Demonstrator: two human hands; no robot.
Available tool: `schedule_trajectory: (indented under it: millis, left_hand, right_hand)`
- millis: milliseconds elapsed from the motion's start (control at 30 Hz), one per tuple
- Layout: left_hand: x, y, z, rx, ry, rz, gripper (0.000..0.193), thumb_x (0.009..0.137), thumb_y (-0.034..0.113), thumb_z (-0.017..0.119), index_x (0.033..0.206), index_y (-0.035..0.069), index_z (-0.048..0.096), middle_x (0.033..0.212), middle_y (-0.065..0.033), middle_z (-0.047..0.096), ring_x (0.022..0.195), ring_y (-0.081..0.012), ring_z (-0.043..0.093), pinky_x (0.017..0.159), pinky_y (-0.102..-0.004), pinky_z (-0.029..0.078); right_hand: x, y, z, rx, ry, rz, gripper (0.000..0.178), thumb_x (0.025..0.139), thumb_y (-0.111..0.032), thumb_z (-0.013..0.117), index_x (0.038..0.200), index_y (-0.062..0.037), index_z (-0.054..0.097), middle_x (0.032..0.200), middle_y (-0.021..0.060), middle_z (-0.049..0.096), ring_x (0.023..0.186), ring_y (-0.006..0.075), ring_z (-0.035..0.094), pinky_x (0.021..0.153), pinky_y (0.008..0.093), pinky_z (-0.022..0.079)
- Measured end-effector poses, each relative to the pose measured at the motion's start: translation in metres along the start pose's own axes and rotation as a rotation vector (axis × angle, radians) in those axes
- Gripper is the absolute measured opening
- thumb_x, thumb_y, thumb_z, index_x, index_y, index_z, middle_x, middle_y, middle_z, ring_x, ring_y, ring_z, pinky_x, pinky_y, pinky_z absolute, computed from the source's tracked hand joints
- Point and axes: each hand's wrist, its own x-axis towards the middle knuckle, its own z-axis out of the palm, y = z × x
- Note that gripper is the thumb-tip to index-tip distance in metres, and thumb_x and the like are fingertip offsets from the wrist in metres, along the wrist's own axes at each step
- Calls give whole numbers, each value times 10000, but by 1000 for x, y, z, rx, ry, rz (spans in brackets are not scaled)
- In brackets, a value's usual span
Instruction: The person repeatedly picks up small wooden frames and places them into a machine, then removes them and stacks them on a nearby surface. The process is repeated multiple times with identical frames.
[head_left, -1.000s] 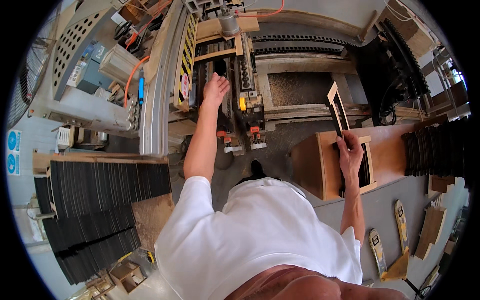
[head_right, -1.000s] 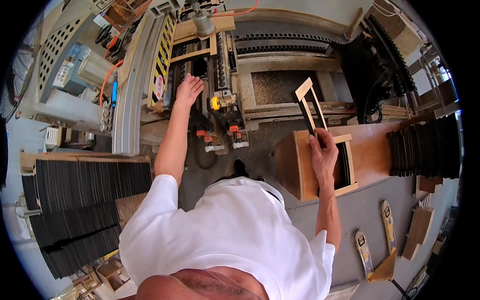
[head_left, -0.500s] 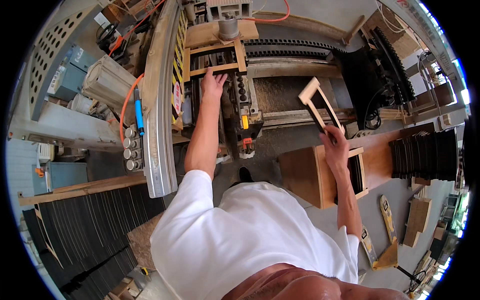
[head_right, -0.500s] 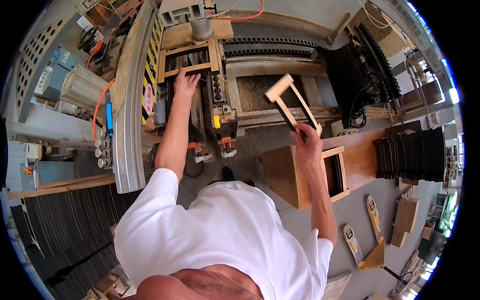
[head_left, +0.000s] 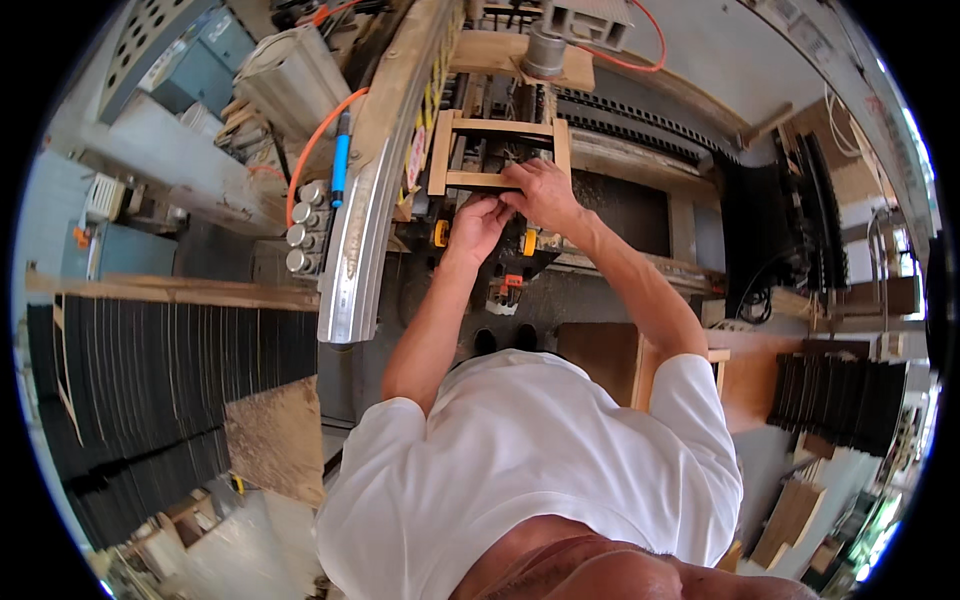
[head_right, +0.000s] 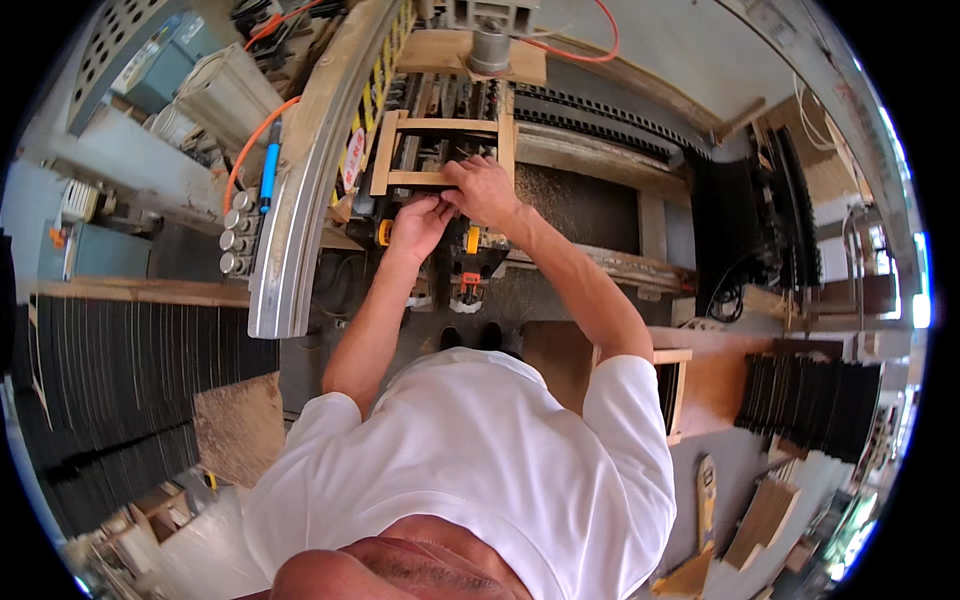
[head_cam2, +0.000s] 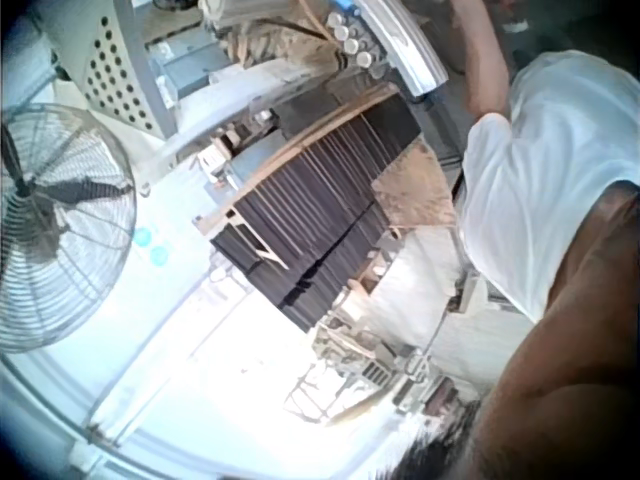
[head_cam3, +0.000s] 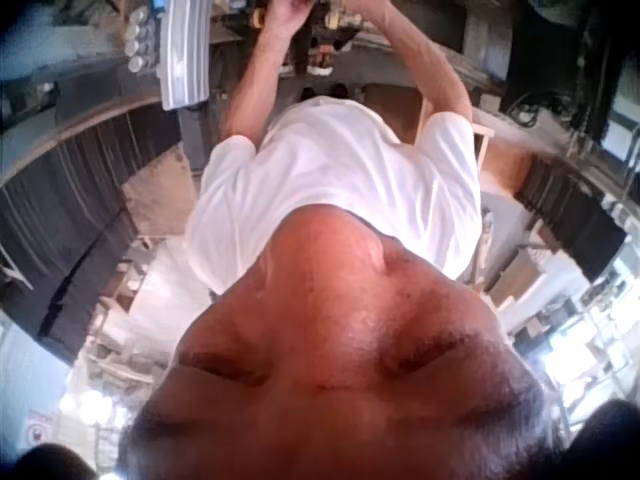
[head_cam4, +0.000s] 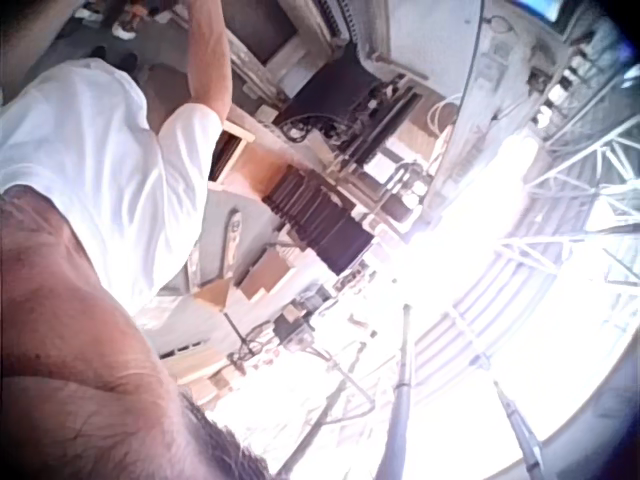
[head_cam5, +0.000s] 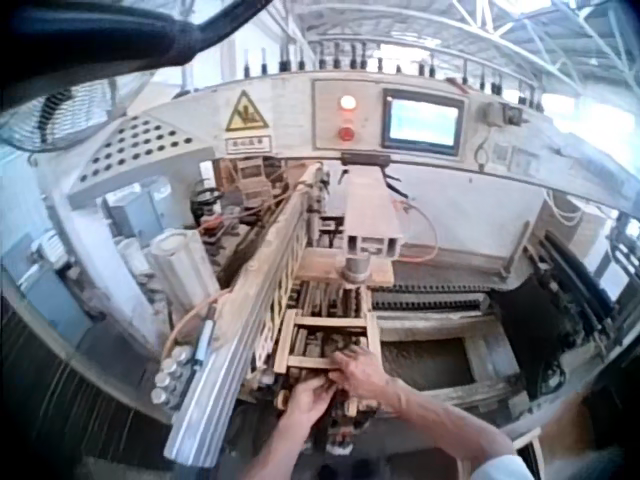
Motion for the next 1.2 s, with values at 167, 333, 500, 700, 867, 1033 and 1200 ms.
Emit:
schedule_trajectory:
  millis: [167, 333, 500, 700, 867, 1033, 1200]
  left_hand:
    - [5, -13, 2, -35, 81, 80, 265, 943, 48, 508, 1207, 40, 525, 1164, -90, 591, 1093, -238, 568, 995, -423, 446]
    - [-18, -24, 2, 68, 230, 138, 265, 981, 59, 484, 1244, 49, 510, 1275, -106, 562, 1200, -274, 537, 1044, -443, 425]
    - [-105, -40, 13, 93, 320, 177, 342, 994, 35, 439, 1336, 52, 446, 1356, -124, 521, 1301, -293, 472, 1088, -455, 394]
    - [-213, -53, 34, 50, 450, 287, 335, 972, 3, 471, 1305, 31, 478, 1316, -128, 548, 1263, -311, 512, 1071, -454, 435]
    - [-251, -55, 26, 19, 482, 364, 306, 967, 22, 508, 1272, 33, 523, 1278, -128, 584, 1254, -313, 522, 1070, -451, 439]
    - [-264, -33, 5, 43, 486, 344, 287, 958, 29, 535, 1245, 34, 547, 1263, -127, 594, 1250, -311, 526, 1070, -453, 440]
    - [-277, -10, -38, 59, 544, 296, 272, 952, 24, 545, 1223, 39, 561, 1248, -123, 604, 1230, -294, 544, 1060, -441, 446]
  right_hand:
    - [2, 11, 11, -18, -47, -4, 251, 767, -169, 695, 970, -80, 578, 865, 112, 672, 884, 322, 625, 800, 425, 449]
    - [22, 44, 12, 69, 7, 10, 247, 738, -81, 695, 959, -68, 586, 850, 133, 673, 860, 354, 620, 785, 458, 458]
    - [61, 77, 39, 88, 36, -33, 272, 747, -71, 658, 1000, -70, 556, 878, 137, 666, 872, 351, 616, 797, 454, 435]
    - [90, 104, 71, 145, 79, 37, 233, 704, -29, 606, 932, -75, 597, 812, 147, 659, 875, 367, 618, 757, 476, 450]
    - [101, 94, 75, 144, -10, 135, 215, 734, -30, 588, 939, -87, 616, 830, 165, 673, 873, 369, 630, 762, 479, 453]
    - [107, 103, 77, 175, 0, 153, 209, 751, -37, 578, 944, -97, 636, 853, 174, 684, 862, 364, 646, 760, 478, 480]
    - [119, 104, 74, 218, -33, 248, 233, 735, -50, 620, 967, -67, 633, 916, 161, 692, 915, 363, 649, 794, 446, 512]
